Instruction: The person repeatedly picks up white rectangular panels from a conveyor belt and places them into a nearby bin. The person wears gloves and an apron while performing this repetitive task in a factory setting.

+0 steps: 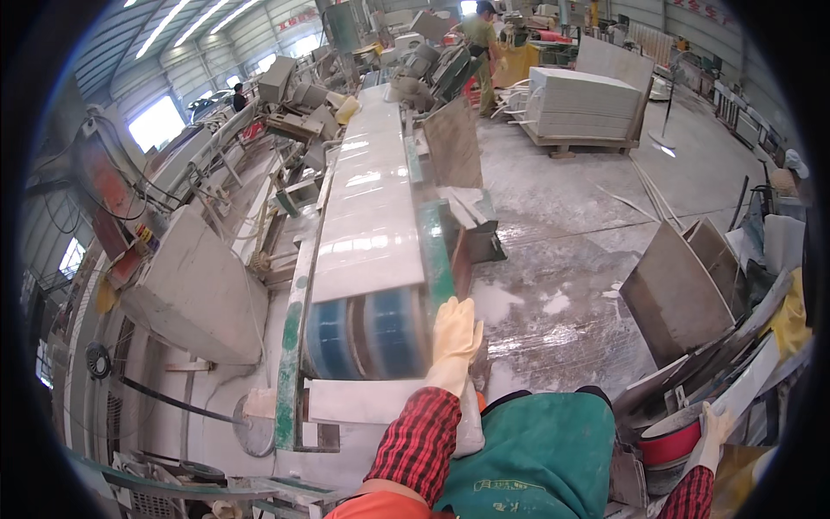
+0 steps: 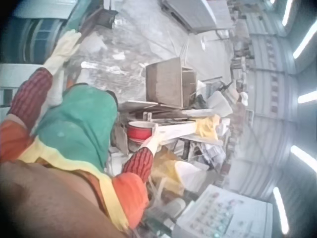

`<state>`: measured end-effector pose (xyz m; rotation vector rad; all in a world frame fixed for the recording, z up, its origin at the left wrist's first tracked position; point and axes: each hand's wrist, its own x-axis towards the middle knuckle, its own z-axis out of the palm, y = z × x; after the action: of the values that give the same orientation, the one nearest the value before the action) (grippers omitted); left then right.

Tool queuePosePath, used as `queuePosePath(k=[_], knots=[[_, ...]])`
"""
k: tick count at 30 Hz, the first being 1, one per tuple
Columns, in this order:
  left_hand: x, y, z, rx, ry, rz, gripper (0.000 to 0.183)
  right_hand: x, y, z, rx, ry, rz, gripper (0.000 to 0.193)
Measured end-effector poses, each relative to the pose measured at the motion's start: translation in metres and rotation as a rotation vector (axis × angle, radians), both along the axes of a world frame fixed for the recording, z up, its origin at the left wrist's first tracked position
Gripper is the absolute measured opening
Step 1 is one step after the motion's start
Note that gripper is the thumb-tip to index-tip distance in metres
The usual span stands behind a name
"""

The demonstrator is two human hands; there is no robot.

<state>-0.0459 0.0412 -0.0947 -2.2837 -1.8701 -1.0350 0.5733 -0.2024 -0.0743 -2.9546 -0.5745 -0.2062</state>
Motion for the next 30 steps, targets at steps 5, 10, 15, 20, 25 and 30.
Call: queuePosePath(k=[5, 10, 15, 20, 25, 30], knots=[[-0.002, -0.005, 0.003, -0.031, -0.008, 0.042, 0.03, -0.008, 0.022, 0.005, -0.127, 0.202, -0.145, 0.096], [-0.006, -0.004, -0.008, 0.031, -0.066, -0.003, 0.033, 0.016, 0.0, -0.008, 0.221, 0.356, -0.046, 0.083], [-0.016, -0.004, -0.01, 0.079, -0.031, 0.034, 0.033, 0.001, 0.007, 0.046, 1.269, 0.857, -0.102, 0.056], [0.012, 0.007, -0.028, 0.119, -0.468, -0.1, 0.028, 0.004, 0.025, 0.062, 1.22, 0.851, 0.249, 0.058], [0.093, -0.005, -0.011, -0.538, -1.454, -0.388, 0.037, -0.1, 0.108, 0.07, 1.067, 0.929, 0.814, 0.074], [0.117, -0.046, 0.079, -0.94, -2.03, -0.465, 0.054, -0.233, 0.171, 0.12, 0.644, 1.137, 1.402, 0.079]])
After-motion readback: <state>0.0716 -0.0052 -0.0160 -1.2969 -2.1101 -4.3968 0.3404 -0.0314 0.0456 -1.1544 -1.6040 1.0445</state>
